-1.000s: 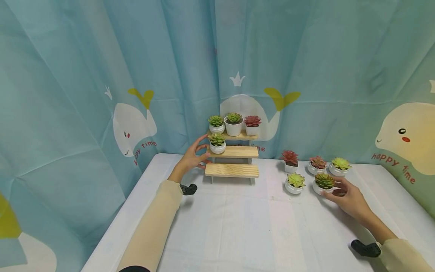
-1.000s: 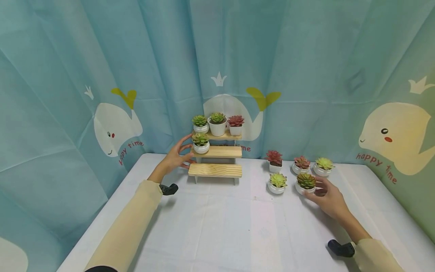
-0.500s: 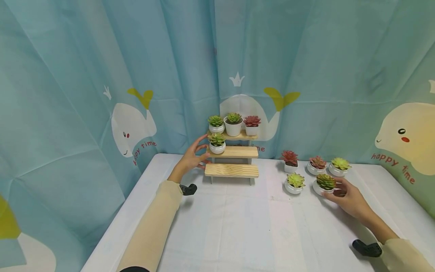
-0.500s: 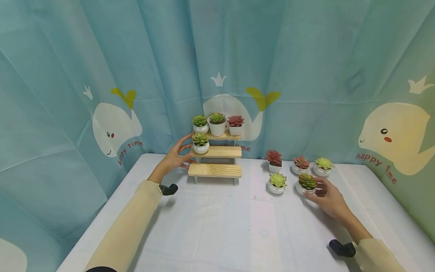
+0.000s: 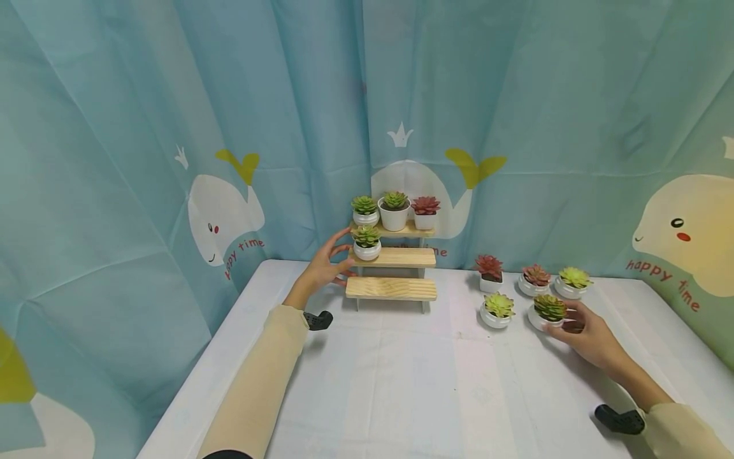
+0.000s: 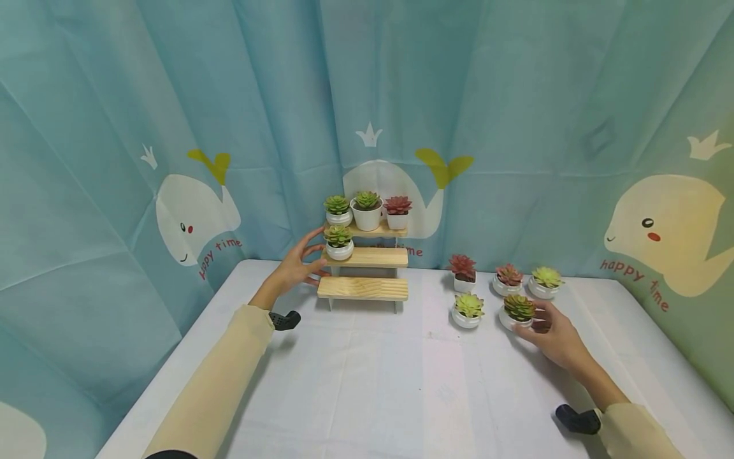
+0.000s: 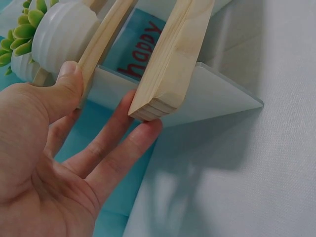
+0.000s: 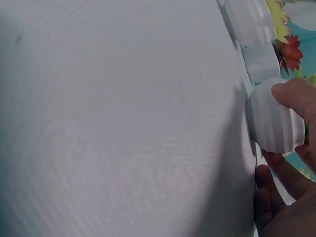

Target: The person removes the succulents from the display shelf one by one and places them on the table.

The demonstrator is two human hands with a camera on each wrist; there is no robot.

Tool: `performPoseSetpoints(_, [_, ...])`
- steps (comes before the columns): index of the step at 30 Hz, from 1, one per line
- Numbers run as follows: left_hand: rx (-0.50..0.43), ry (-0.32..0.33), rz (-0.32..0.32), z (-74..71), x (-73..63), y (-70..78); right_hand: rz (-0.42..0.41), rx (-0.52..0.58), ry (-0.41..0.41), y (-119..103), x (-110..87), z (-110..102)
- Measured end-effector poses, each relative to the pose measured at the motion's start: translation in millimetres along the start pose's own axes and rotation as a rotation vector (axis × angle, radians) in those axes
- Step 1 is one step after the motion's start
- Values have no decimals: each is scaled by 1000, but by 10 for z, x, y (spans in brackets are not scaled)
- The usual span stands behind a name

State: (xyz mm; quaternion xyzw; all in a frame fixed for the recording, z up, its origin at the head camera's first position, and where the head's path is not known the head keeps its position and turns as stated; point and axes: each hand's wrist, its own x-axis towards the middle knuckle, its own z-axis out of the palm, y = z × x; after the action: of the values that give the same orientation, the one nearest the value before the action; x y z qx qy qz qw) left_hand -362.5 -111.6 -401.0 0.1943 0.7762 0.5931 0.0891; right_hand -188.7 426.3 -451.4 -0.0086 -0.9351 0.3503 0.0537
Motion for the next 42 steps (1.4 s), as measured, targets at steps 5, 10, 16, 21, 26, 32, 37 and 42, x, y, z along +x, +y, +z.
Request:
performPoseSetpoints(5, [2,-1,1,3,-14,14,11,5,-13,-13,1,-9])
performPoseSetpoints(10, [-3,-8,4,7,-21,22,11,8,-15,-5,1,-5])
performPoseSetpoints(16, [-12,4,-5,8,-6,-1,10,8,-18,1,-4,-6])
performPoseSetpoints(21, [-18,8,-17,12,-6,4,5,-1,-13,-9,-10,-9])
performPoseSetpoints(26, [-21,7,-25,4,6,-4,15,-1,-24,-36,-9,-17])
performPoseSetpoints(32, [-24,2,-15,-14,6,-15,13,3,-74,-73,23,-73])
performPoseSetpoints(37, [-15,-5,6,-15,-2,-20,-25,-2,-137,-117,49,-181])
performPoseSetpoints(42, [-30,-5,5,-5,-5,-9,-84,-38,-175,-166,55,-344])
